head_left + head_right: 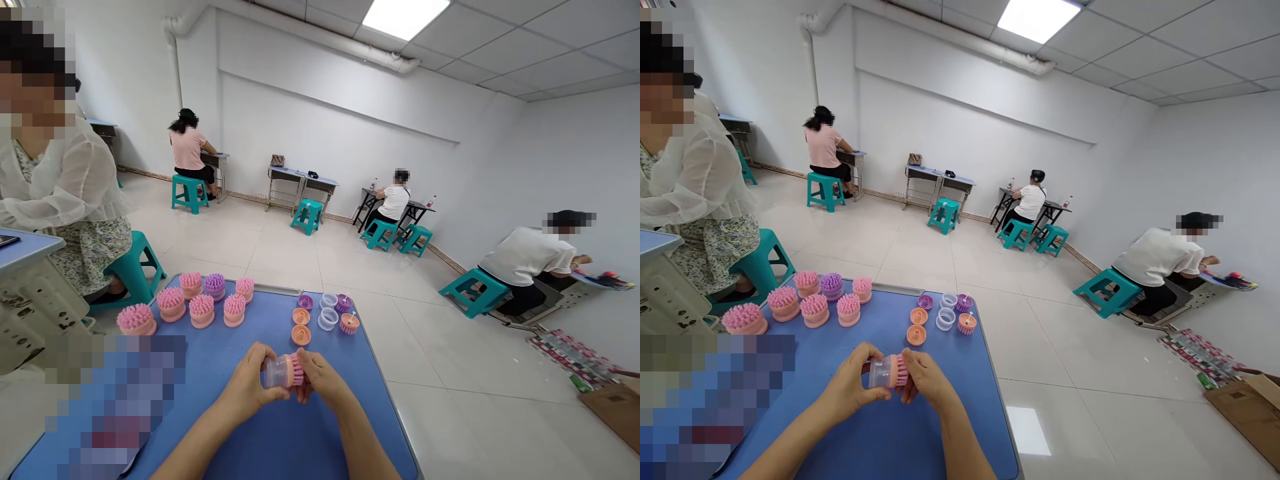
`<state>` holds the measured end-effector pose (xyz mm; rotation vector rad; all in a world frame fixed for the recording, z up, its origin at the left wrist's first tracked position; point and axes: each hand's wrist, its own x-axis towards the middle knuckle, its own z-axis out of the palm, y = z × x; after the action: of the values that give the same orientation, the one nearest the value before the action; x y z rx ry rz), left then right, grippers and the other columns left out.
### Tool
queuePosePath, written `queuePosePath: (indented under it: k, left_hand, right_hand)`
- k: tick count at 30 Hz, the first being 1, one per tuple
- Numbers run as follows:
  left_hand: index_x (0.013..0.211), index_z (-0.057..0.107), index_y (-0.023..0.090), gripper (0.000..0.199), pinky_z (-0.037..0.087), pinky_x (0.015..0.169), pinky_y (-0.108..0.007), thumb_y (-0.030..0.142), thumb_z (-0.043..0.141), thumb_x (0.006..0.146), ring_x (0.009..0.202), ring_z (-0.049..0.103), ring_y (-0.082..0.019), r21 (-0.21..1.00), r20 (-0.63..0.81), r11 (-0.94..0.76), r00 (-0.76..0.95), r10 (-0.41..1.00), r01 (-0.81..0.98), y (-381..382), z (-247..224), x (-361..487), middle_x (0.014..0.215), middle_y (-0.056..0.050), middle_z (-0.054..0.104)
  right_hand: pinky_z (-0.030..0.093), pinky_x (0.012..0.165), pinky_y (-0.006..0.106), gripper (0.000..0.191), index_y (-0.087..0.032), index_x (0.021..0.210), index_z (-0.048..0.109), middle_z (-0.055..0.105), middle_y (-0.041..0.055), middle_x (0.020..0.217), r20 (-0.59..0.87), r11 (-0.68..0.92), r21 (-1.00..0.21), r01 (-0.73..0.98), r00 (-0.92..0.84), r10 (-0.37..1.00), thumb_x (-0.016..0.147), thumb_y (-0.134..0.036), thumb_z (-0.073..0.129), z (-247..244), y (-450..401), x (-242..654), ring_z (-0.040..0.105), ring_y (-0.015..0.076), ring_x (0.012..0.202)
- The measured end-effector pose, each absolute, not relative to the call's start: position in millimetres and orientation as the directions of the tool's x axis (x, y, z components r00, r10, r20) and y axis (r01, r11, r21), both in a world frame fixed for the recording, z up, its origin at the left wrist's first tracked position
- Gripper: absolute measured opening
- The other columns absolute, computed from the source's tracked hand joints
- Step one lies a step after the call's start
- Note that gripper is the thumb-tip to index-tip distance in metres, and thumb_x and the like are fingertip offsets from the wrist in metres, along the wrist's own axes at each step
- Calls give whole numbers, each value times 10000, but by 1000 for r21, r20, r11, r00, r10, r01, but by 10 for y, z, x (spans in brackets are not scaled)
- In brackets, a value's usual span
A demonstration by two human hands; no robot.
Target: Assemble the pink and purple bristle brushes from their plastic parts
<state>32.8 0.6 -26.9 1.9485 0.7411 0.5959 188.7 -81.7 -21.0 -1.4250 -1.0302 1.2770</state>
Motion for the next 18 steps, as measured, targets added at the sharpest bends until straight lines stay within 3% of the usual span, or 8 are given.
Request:
queuePosePath:
  k: [3, 5, 7, 9, 12, 14, 18]
  left_hand:
    - [802, 467, 207, 392, 484, 767, -346, 189, 738, 520, 798, 537, -191, 901, 72, -341, 684, 726, 267, 11, -270, 335, 840, 11, 520]
    - [809, 464, 208, 386, 485, 763, -343, 199, 732, 531, 801, 544, -192, 909, 62, -320, 674, 736, 266, 12, -268, 337, 848, 10, 523]
    - [810, 464, 210, 378, 485, 765, -342, 200, 725, 536, 801, 547, -192, 911, 61, -318, 675, 736, 264, 10, -261, 336, 850, 10, 527]
    - [804, 467, 210, 362, 484, 764, -341, 187, 711, 537, 791, 547, -190, 907, 60, -325, 682, 729, 268, 6, -250, 335, 842, 10, 530]
    - [796, 474, 205, 350, 482, 764, -340, 175, 701, 530, 786, 546, -191, 903, 67, -334, 680, 730, 270, 0, -232, 337, 836, 4, 536]
    - [796, 471, 203, 350, 483, 757, -340, 188, 701, 533, 784, 550, -194, 907, 60, -321, 673, 737, 271, 2, -227, 340, 830, 2, 541]
    - [805, 457, 209, 360, 489, 750, -340, 208, 702, 541, 785, 562, -196, 918, 28, -290, 684, 729, 271, 7, -239, 349, 823, 8, 550]
  right_hand:
    - [497, 551, 277, 591, -199, 1083, 534, 600, 35, 843, -152, -146, -987, -64, 105, 983, 691, -636, 605, -189, -859, 1933, 612, 167, 690]
    - [492, 669, 288, 628, -239, 1128, 516, 570, 27, 981, -80, -75, -994, -75, 74, 994, 602, -462, 777, -165, -879, 1950, 594, 174, 818]
    - [474, 677, 274, 537, -211, 1038, 563, 583, 7, 910, -52, -50, -998, -38, 49, 997, 587, -371, 807, -148, -877, 1946, 585, 155, 766]
    - [467, 586, 258, 421, -176, 947, 580, 591, -13, 738, -98, -98, -995, 4, 48, 994, 655, -431, 745, -144, -859, 1927, 573, 131, 621]
    - [436, 465, 235, 435, -155, 863, 568, 558, -33, 577, -180, -182, -983, 26, 64, 982, 753, -576, 577, -150, -839, 1902, 530, 104, 458]
    - [449, 469, 235, 471, -160, 904, 559, 580, -15, 639, -174, -175, -984, 7, 71, 982, 759, -608, 544, -150, -844, 1894, 560, 114, 501]
    - [485, 571, 256, 511, -195, 1036, 549, 598, 3, 818, -116, -114, -992, -47, 53, 992, 652, -478, 732, -126, -862, 1887, 586, 137, 662]
